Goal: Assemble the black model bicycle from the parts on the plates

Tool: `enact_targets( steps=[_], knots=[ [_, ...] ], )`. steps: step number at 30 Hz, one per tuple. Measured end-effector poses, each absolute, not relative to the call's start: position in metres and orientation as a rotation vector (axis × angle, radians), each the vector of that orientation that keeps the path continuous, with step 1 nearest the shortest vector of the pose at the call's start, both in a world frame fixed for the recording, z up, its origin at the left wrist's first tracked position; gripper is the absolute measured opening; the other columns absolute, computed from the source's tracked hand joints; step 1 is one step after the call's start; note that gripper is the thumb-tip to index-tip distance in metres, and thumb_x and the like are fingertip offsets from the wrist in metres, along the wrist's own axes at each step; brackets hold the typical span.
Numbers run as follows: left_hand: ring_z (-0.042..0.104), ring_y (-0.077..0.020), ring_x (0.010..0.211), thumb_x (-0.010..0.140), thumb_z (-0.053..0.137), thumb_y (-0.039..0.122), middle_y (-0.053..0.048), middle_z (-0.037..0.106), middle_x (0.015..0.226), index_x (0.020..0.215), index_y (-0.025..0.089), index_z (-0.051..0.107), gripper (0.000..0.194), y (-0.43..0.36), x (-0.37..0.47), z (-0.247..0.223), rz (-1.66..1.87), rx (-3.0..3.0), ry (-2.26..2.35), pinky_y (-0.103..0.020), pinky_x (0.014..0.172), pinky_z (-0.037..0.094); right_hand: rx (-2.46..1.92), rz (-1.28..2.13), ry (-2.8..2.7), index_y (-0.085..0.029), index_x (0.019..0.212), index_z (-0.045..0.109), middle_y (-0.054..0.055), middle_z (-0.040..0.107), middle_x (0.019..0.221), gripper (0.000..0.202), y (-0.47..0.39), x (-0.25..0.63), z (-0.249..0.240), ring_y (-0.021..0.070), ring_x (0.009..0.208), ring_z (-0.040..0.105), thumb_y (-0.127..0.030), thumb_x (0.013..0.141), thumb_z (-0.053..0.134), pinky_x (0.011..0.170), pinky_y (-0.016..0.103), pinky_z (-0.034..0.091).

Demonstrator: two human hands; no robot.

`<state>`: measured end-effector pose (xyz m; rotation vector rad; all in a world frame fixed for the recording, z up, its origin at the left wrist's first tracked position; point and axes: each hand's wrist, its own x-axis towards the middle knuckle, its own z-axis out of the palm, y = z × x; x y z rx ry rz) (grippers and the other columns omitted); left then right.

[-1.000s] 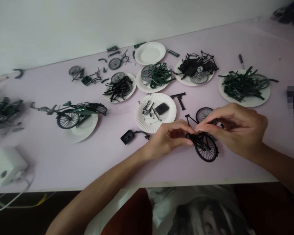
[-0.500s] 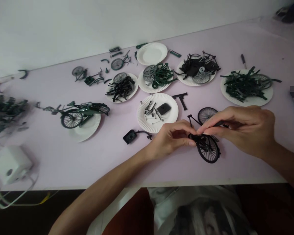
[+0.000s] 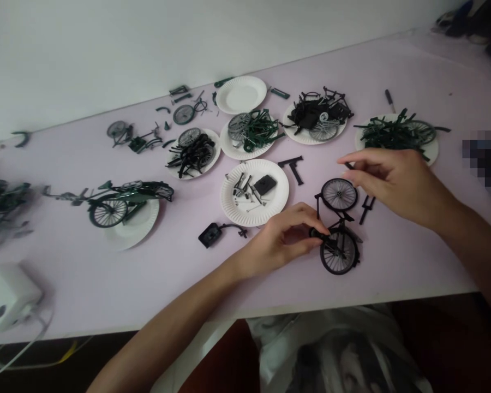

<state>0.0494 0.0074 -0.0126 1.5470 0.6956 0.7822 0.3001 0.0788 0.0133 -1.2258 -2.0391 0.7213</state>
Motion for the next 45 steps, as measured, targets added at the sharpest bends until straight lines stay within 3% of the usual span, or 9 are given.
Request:
enact_targets(
  steps=[2, 4, 13, 20, 26, 31, 35, 39, 45],
  knots=[
    [0.062, -0.0181, 0.098, 0.097, 0.07, 0.023, -0.01, 0.063, 0.103, 0.107, 0.017, 0.073, 0.013, 0.007, 0.05, -0.013, 0.806, 1.57, 0.698, -0.028, 0.081, 0.054, -1.162, 0.607, -2.17, -0.027, 0.115, 0.078, 0.006, 0.078, 0.109, 0.023, 0.084, 0.301, 0.006, 0.0279, 0.094, 0.073, -0.03, 0.095, 0.067, 0.08, 0.043, 0.056],
    [0.062, -0.0185, 0.097, 0.097, 0.07, 0.025, -0.01, 0.064, 0.103, 0.106, 0.017, 0.074, 0.013, 0.007, 0.051, -0.014, 0.814, 1.574, 0.702, -0.029, 0.082, 0.055, -1.079, 0.523, -2.251, -0.028, 0.116, 0.078, 0.007, 0.077, 0.111, 0.024, 0.088, 0.301, 0.001, 0.0305, 0.103, 0.07, -0.026, 0.096, 0.064, 0.092, 0.048, 0.054],
    [0.065, -0.017, 0.104, 0.096, 0.071, 0.017, -0.009, 0.063, 0.109, 0.107, 0.02, 0.075, 0.013, 0.002, 0.05, -0.012, 0.965, 1.632, 0.728, -0.027, 0.086, 0.058, -1.004, 0.398, -2.237, -0.03, 0.103, 0.079, 0.006, 0.077, 0.102, 0.015, 0.098, 0.3, -0.009, 0.031, 0.103, 0.068, -0.031, 0.096, 0.065, 0.094, 0.05, 0.054],
    [0.063, -0.0157, 0.1, 0.092, 0.074, 0.011, -0.006, 0.062, 0.104, 0.108, 0.023, 0.076, 0.02, 0.011, 0.036, -0.01, 1.362, 1.803, 0.864, -0.028, 0.085, 0.058, -1.005, 1.197, -1.928, -0.029, 0.109, 0.078, 0.004, 0.079, 0.111, 0.025, 0.074, 0.297, 0.015, 0.024, 0.104, 0.073, -0.046, 0.098, 0.064, 0.082, 0.033, 0.059],
    [0.064, -0.0174, 0.102, 0.094, 0.071, 0.01, -0.007, 0.062, 0.107, 0.107, 0.023, 0.076, 0.019, 0.011, 0.03, -0.009, 1.436, 2.009, 0.897, -0.03, 0.086, 0.059, -0.956, 1.61, -1.798, -0.023, 0.116, 0.075, 0.007, 0.079, 0.112, 0.039, 0.062, 0.285, 0.011, 0.0249, 0.1, 0.076, -0.039, 0.081, 0.084, 0.088, 0.036, 0.061],
    [0.066, -0.0183, 0.103, 0.092, 0.066, -0.001, -0.008, 0.058, 0.113, 0.11, 0.019, 0.072, 0.028, 0.009, 0.028, -0.003, 1.336, 2.314, 0.79, -0.031, 0.082, 0.06, -1.001, 1.457, -1.956, -0.021, 0.093, 0.076, 0.005, 0.079, 0.097, 0.018, 0.057, 0.28, 0.009, 0.0249, 0.093, 0.075, -0.036, 0.084, 0.079, 0.083, 0.036, 0.061],
    [0.066, -0.0196, 0.106, 0.093, 0.064, -0.001, -0.008, 0.061, 0.118, 0.109, 0.021, 0.07, 0.028, 0.009, 0.025, 0.002, 1.325, 2.54, 0.879, -0.034, 0.085, 0.06, -0.848, 1.161, -2.132, -0.021, 0.104, 0.073, 0.004, 0.078, 0.101, 0.016, 0.056, 0.28, 0.006, 0.02, 0.088, 0.074, -0.029, 0.09, 0.073, 0.077, 0.031, 0.059],
    [0.066, -0.019, 0.104, 0.089, 0.069, -0.001, -0.006, 0.065, 0.117, 0.105, 0.022, 0.063, 0.029, 0.01, 0.02, 0.002, 1.491, 2.521, 1.067, -0.034, 0.083, 0.059, -0.667, 0.859, -2.208, -0.024, 0.113, 0.068, 0.005, 0.076, 0.113, 0.019, 0.058, 0.282, 0.0, 0.0207, 0.103, 0.073, -0.02, 0.094, 0.066, 0.087, 0.032, 0.059],
    [0.066, -0.02, 0.104, 0.089, 0.074, 0.004, -0.007, 0.067, 0.112, 0.11, 0.022, 0.053, 0.035, 0.017, 0.014, 0.0, 1.375, 2.428, 1.145, -0.036, 0.087, 0.055, -0.652, 0.696, -2.275, -0.024, 0.112, 0.066, 0.007, 0.074, 0.115, 0.03, 0.06, 0.286, -0.002, 0.0233, 0.108, 0.072, -0.007, 0.087, 0.066, 0.092, 0.033, 0.058]
  ],
)
